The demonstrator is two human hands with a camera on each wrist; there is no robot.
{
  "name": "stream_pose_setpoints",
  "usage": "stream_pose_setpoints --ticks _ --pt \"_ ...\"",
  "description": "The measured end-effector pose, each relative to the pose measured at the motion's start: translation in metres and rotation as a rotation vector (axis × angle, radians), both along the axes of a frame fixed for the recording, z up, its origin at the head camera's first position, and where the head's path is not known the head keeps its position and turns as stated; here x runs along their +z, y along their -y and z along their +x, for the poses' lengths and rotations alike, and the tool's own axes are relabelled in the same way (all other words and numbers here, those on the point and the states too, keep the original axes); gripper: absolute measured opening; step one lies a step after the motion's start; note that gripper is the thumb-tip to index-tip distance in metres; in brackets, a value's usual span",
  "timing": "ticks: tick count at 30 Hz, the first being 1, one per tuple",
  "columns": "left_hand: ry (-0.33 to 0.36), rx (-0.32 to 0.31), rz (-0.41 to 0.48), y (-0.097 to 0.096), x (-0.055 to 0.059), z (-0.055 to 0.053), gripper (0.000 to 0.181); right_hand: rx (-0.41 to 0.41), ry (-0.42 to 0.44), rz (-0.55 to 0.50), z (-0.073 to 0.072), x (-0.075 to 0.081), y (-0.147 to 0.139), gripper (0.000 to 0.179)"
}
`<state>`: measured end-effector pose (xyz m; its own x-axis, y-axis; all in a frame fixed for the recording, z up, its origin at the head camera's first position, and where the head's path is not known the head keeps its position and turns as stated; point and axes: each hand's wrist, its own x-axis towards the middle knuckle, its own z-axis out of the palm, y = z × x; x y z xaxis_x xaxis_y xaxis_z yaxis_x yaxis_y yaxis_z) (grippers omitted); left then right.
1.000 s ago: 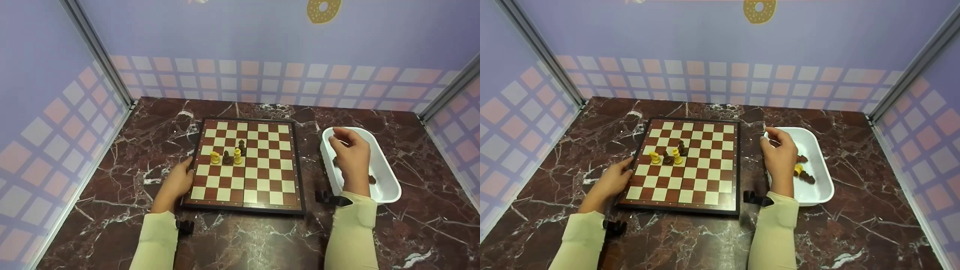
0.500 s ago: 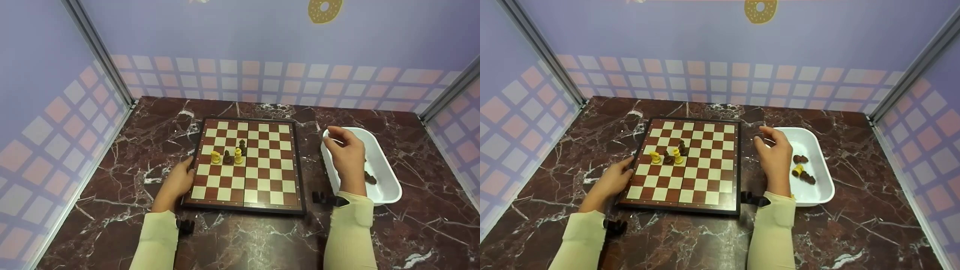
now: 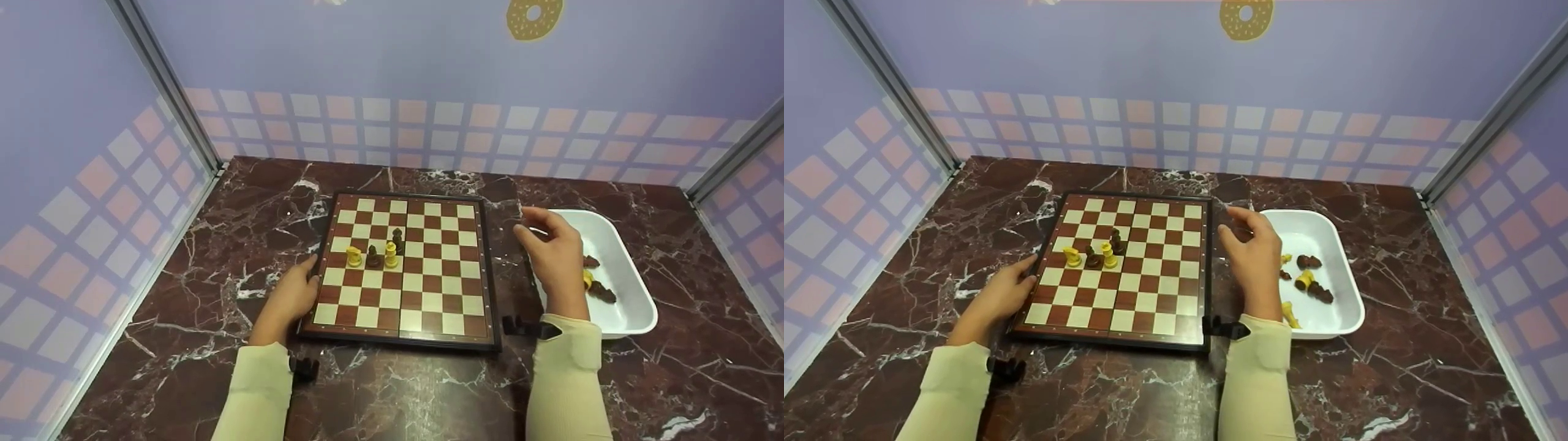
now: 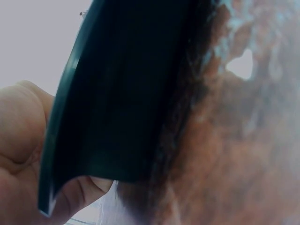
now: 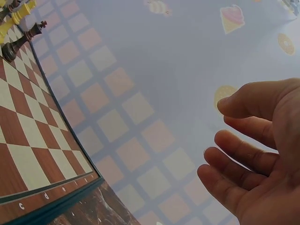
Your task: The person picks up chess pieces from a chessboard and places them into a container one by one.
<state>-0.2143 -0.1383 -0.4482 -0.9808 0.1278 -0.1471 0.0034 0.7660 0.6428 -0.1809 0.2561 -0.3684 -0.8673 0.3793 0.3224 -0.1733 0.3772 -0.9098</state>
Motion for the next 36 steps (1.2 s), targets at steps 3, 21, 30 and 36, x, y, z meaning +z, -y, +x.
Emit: stream_pose_setpoints --ticks 3,21,30,36 --pt "0.003 -0.002 -0.001 0.000 -0.001 0.000 0.051 0.006 0.028 0.012 0.007 0.012 0.009 0.030" --pt "-0.020 0.003 -0.021 -0.001 -0.001 -0.002 0.051 0.088 0.051 0.029 0.008 0.013 0.020 0.033" --pt "-0.054 -0.004 -0.016 -0.001 -0.001 -0.001 0.051 0.137 0.076 0.074 0.009 0.016 0.032 0.033" --pt "-0.053 -0.004 -0.010 0.000 -0.002 -0.002 0.051 0.162 0.067 0.081 0.005 0.012 0.034 0.034"
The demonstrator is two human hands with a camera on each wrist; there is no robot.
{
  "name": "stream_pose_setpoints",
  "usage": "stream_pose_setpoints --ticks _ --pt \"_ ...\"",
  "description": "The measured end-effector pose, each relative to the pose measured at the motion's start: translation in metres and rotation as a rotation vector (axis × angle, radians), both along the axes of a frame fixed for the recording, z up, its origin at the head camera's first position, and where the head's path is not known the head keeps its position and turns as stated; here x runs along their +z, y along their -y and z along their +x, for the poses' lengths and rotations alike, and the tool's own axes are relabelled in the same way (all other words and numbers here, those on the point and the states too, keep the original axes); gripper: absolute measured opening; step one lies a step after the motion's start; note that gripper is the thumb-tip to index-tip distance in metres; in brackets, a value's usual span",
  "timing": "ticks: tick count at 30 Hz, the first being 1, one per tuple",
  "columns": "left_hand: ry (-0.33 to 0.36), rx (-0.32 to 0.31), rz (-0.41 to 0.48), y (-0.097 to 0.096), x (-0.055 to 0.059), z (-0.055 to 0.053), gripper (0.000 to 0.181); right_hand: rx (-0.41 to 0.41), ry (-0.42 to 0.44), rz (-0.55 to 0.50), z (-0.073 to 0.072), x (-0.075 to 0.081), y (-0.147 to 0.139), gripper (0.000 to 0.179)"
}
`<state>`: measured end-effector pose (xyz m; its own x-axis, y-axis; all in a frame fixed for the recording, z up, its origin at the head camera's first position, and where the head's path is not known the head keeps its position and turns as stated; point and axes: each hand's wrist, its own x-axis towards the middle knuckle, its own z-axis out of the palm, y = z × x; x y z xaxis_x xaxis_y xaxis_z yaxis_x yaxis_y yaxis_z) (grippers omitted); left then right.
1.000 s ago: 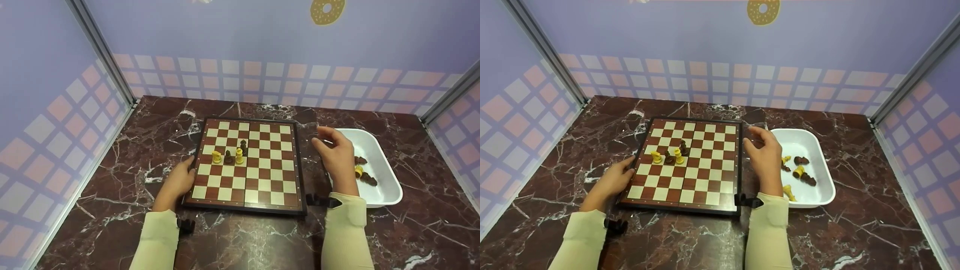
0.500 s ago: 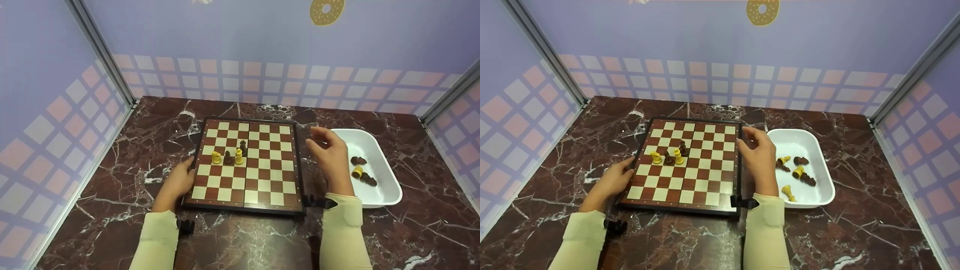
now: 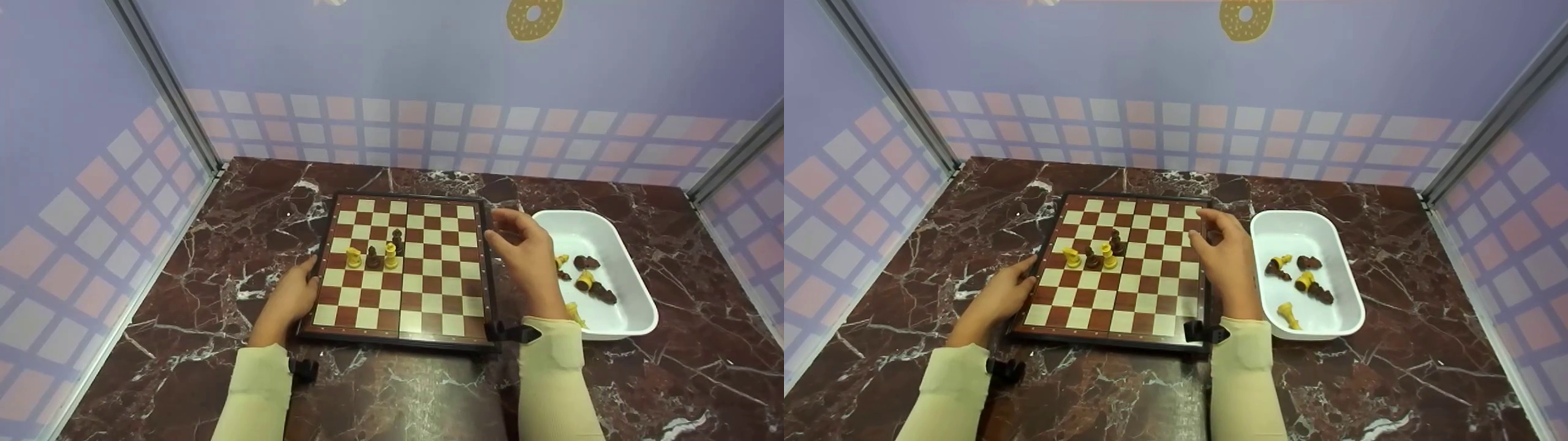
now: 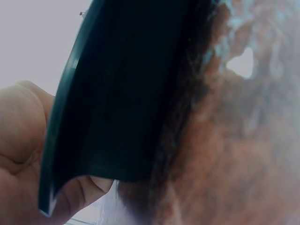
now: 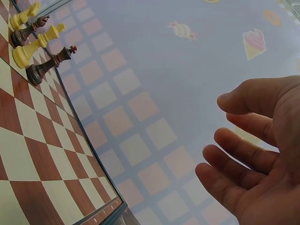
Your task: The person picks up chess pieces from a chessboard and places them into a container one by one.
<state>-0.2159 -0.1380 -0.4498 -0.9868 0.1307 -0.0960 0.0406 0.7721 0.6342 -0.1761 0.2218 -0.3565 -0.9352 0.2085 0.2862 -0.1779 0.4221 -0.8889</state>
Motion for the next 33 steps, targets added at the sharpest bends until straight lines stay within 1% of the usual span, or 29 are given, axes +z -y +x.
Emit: stream_pose_setpoints --ticks 5,9,12,16,20,26,27,29,33 --pt "-0.002 -0.002 -0.002 0.000 -0.001 0.000 0.051 0.016 0.001 0.002 -0.011 -0.017 -0.007 0.035" --pt "0.033 -0.006 0.003 0.001 0.000 0.001 0.051 0.028 -0.020 0.026 -0.014 -0.024 -0.008 0.035" --pt "0.057 -0.008 0.008 0.001 0.001 0.001 0.052 0.036 -0.035 0.045 -0.013 -0.025 -0.005 0.034" --pt "0.051 -0.004 0.010 0.001 0.001 0.001 0.051 0.038 -0.031 0.053 -0.014 -0.025 -0.001 0.033" --pt "0.043 0.002 0.010 0.000 0.000 0.001 0.051 0.049 -0.032 0.031 -0.015 -0.027 0.002 0.033" --pt "0.025 -0.006 0.001 0.000 -0.002 -0.001 0.051 0.041 -0.038 0.072 -0.016 -0.028 0.008 0.032" --pt "0.027 -0.005 0.003 0.000 -0.001 -0.001 0.051 0.044 -0.043 0.084 -0.014 -0.025 0.011 0.032" --pt "0.030 -0.002 0.005 0.000 -0.002 -0.001 0.051 0.055 -0.055 0.080 -0.014 -0.026 0.014 0.031" --pt "0.036 -0.002 0.010 0.001 0.000 0.000 0.051 0.075 -0.052 0.092 -0.015 -0.029 0.017 0.032"
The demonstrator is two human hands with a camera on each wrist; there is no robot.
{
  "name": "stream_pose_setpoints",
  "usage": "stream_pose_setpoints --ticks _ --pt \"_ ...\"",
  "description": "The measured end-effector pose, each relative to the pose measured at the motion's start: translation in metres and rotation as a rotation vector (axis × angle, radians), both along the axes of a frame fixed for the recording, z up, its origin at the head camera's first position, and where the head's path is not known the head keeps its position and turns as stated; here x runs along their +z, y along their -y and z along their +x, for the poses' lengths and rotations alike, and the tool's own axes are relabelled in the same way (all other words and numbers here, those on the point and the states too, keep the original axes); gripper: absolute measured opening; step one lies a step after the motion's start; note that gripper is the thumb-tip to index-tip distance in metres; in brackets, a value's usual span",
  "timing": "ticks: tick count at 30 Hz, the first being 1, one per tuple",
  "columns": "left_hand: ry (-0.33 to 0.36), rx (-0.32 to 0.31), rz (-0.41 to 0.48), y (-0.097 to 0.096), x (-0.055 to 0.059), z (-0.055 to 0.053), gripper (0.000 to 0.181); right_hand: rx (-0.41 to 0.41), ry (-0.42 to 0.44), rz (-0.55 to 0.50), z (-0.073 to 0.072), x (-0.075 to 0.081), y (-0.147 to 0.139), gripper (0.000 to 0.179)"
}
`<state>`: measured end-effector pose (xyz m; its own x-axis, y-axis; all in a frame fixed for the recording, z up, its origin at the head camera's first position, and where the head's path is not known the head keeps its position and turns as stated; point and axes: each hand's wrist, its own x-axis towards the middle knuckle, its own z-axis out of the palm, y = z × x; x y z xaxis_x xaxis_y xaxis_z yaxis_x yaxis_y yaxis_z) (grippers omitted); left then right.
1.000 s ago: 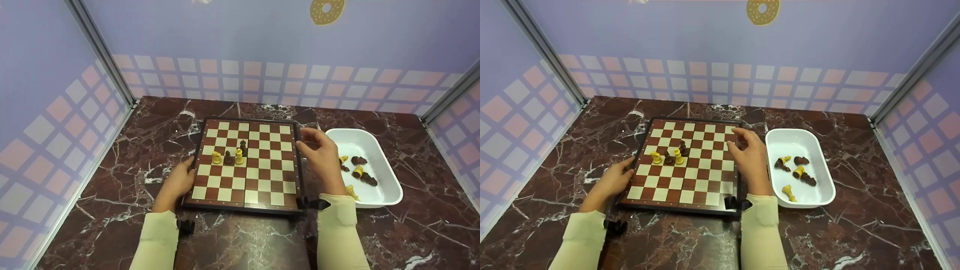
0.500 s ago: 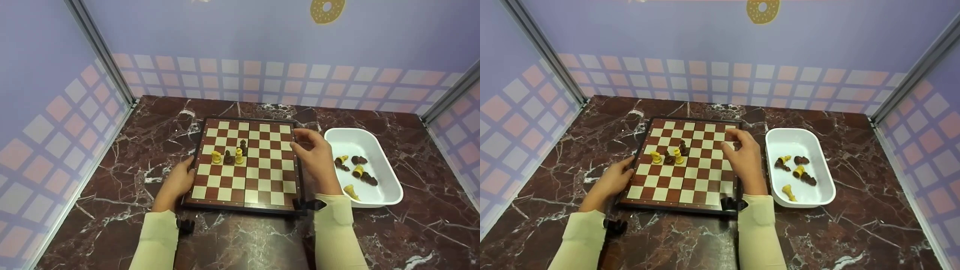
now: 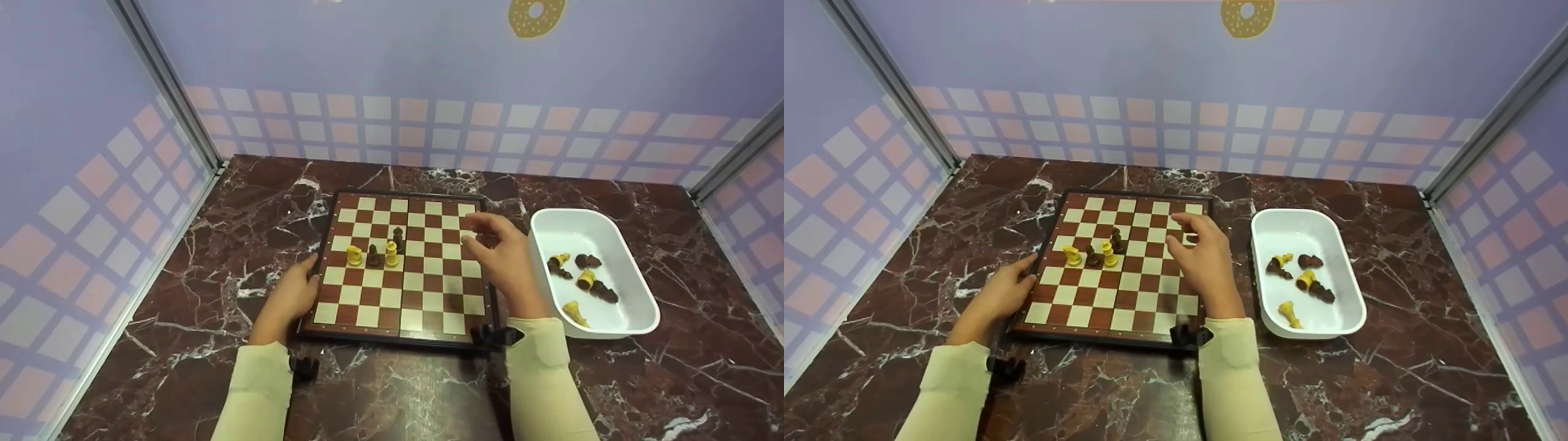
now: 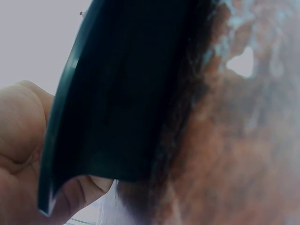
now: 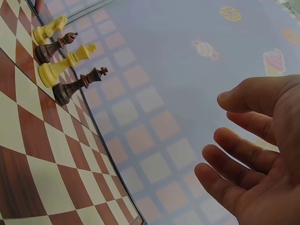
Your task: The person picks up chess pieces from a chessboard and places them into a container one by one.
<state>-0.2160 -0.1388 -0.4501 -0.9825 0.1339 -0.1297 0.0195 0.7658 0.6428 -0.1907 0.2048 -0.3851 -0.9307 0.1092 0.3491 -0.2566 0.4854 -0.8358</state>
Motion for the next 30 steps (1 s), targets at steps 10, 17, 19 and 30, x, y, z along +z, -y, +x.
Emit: stream_pose_setpoints --ticks 10,17,19,30 --pt "-0.015 -0.011 -0.011 0.000 0.000 -0.001 0.051 0.013 0.006 0.046 -0.002 -0.005 0.002 0.030" --pt "-0.032 -0.007 -0.014 0.000 -0.001 -0.001 0.051 0.034 0.024 0.040 0.000 -0.004 0.007 0.032" --pt "-0.029 -0.005 -0.014 0.000 -0.001 0.000 0.051 0.034 0.030 0.046 0.000 -0.004 0.007 0.032" --pt "-0.037 -0.007 -0.012 0.000 -0.001 0.000 0.051 0.050 0.046 0.080 0.000 -0.006 0.012 0.033"
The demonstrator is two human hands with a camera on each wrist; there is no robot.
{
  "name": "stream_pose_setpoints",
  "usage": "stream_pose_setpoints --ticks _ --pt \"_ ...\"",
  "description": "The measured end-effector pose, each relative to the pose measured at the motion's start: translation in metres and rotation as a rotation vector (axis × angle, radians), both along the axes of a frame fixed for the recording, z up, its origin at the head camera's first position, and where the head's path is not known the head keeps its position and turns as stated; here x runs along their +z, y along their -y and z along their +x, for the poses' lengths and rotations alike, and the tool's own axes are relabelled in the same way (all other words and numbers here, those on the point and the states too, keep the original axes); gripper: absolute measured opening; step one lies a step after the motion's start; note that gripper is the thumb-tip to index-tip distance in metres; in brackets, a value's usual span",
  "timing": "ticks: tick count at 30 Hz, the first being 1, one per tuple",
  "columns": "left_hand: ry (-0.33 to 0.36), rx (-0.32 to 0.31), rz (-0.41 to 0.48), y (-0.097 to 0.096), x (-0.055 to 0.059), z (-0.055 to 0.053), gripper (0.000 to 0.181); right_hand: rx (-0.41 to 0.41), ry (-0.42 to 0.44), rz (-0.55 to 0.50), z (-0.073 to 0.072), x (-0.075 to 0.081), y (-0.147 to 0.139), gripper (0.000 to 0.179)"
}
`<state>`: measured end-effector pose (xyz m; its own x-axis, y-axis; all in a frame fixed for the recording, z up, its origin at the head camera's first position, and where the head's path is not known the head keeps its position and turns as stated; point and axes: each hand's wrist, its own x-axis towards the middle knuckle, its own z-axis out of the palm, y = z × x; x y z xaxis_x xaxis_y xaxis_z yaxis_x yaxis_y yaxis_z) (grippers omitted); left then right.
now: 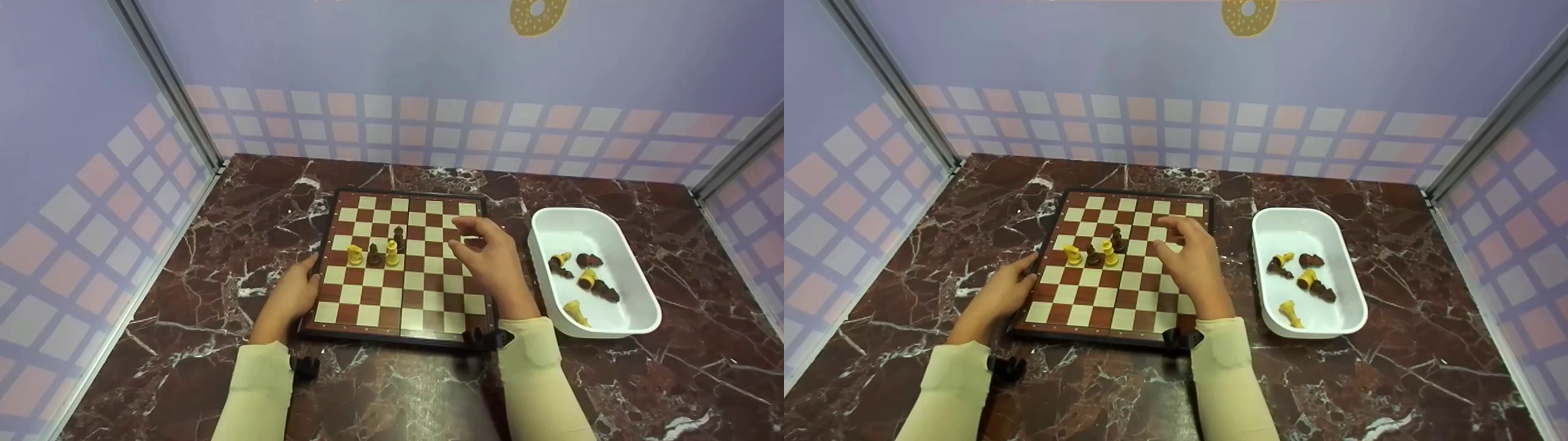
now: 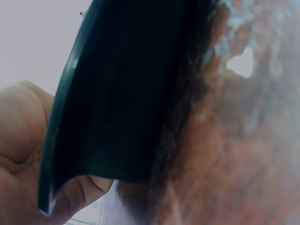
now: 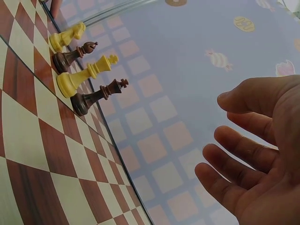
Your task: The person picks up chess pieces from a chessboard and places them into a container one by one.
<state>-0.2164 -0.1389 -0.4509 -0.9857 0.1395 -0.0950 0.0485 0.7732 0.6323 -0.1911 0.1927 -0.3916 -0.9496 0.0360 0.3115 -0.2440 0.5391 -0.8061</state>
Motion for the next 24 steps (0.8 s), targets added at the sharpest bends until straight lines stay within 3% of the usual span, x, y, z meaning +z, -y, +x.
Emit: stream_pose_setpoints --ticks 9,24 --pt "0.059 0.013 0.006 -0.001 0.001 0.000 0.052 0.001 -0.034 0.021 -0.002 -0.003 0.006 0.032" --pt "0.033 0.020 0.002 -0.001 -0.001 0.000 0.051 0.038 0.009 0.036 -0.005 -0.015 0.016 0.031"
